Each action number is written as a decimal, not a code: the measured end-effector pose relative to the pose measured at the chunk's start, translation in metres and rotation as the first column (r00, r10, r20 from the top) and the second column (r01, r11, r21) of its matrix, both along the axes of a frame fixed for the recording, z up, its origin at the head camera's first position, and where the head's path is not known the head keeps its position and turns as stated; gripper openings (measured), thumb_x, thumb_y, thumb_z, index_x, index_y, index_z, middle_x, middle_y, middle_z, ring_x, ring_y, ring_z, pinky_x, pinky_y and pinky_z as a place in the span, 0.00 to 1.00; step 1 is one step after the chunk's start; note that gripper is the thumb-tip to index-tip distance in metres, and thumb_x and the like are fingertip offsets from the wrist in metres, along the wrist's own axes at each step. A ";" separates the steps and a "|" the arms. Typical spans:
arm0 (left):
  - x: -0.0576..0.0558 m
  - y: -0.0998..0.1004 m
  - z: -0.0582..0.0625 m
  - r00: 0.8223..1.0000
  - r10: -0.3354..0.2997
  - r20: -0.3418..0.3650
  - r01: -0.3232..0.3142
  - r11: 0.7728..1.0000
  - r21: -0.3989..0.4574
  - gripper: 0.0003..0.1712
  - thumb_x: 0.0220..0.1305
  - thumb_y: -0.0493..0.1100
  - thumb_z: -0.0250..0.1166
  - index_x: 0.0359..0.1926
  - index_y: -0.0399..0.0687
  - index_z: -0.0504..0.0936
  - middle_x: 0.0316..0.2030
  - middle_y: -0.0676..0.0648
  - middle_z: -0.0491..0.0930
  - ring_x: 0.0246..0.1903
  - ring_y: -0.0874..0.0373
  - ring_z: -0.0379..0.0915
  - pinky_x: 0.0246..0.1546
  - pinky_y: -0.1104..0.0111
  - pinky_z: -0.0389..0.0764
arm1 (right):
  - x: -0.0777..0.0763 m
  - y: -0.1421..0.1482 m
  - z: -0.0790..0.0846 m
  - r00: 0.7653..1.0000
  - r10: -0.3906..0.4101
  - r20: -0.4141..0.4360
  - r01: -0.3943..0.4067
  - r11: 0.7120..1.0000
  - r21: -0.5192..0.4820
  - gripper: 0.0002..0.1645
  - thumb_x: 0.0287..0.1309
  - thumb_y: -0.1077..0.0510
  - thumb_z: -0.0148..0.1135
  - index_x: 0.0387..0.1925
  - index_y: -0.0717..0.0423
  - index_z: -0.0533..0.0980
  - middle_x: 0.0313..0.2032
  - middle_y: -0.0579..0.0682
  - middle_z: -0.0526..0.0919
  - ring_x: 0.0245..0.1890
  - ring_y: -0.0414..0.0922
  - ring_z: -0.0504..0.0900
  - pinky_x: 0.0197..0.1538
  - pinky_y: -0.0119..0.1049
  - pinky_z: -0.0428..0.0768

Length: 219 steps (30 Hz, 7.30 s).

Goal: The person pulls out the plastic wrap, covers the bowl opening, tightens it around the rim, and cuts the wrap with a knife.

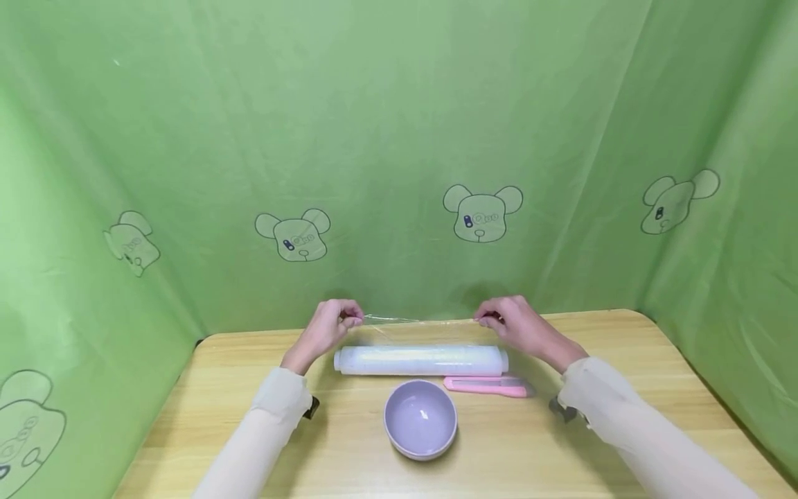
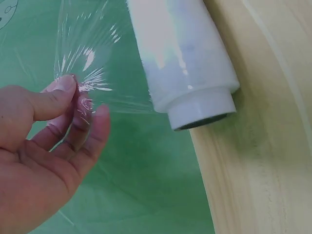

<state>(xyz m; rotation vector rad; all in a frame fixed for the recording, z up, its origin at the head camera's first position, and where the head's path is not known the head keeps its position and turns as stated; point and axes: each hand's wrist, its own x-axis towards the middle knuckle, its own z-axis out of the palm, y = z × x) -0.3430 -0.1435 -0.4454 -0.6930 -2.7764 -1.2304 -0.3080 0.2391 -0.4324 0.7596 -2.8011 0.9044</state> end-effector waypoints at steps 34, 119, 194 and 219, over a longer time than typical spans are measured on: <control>0.004 -0.005 0.040 0.997 0.020 0.070 -0.027 0.994 0.102 0.04 0.65 0.29 0.67 0.39 0.36 0.87 0.31 0.44 0.86 0.33 0.40 0.83 0.35 0.55 0.88 | -0.014 0.002 0.036 0.994 -0.049 -0.100 0.047 0.999 -0.024 0.10 0.61 0.74 0.65 0.43 0.64 0.85 0.40 0.61 0.88 0.33 0.50 0.86 0.37 0.36 0.88; 0.016 -0.034 0.108 0.984 0.097 -0.146 -0.078 0.989 0.127 0.05 0.67 0.33 0.68 0.41 0.34 0.88 0.31 0.43 0.86 0.27 0.50 0.80 0.27 0.67 0.84 | -0.006 -0.021 0.108 0.978 -0.006 -0.206 -0.008 0.998 -0.068 0.11 0.62 0.75 0.64 0.44 0.64 0.85 0.41 0.61 0.88 0.36 0.53 0.87 0.38 0.36 0.88; 0.146 -0.056 0.073 0.923 -0.320 -0.214 0.344 0.935 0.083 0.09 0.64 0.33 0.71 0.38 0.54 0.89 0.34 0.58 0.86 0.32 0.62 0.82 0.32 0.70 0.86 | 0.130 -0.003 0.060 0.793 0.243 -0.559 -0.330 0.942 -0.060 0.21 0.78 0.47 0.50 0.42 0.51 0.87 0.39 0.41 0.88 0.39 0.38 0.87 0.50 0.20 0.81; 0.165 -0.053 0.029 0.872 -0.490 0.014 0.490 0.872 0.004 0.06 0.62 0.35 0.72 0.35 0.52 0.90 0.32 0.60 0.86 0.33 0.73 0.79 0.35 0.75 0.84 | 0.165 0.000 0.000 0.792 0.351 -0.499 -0.433 0.900 -0.053 0.16 0.79 0.52 0.50 0.45 0.49 0.84 0.41 0.41 0.85 0.41 0.34 0.82 0.48 0.19 0.80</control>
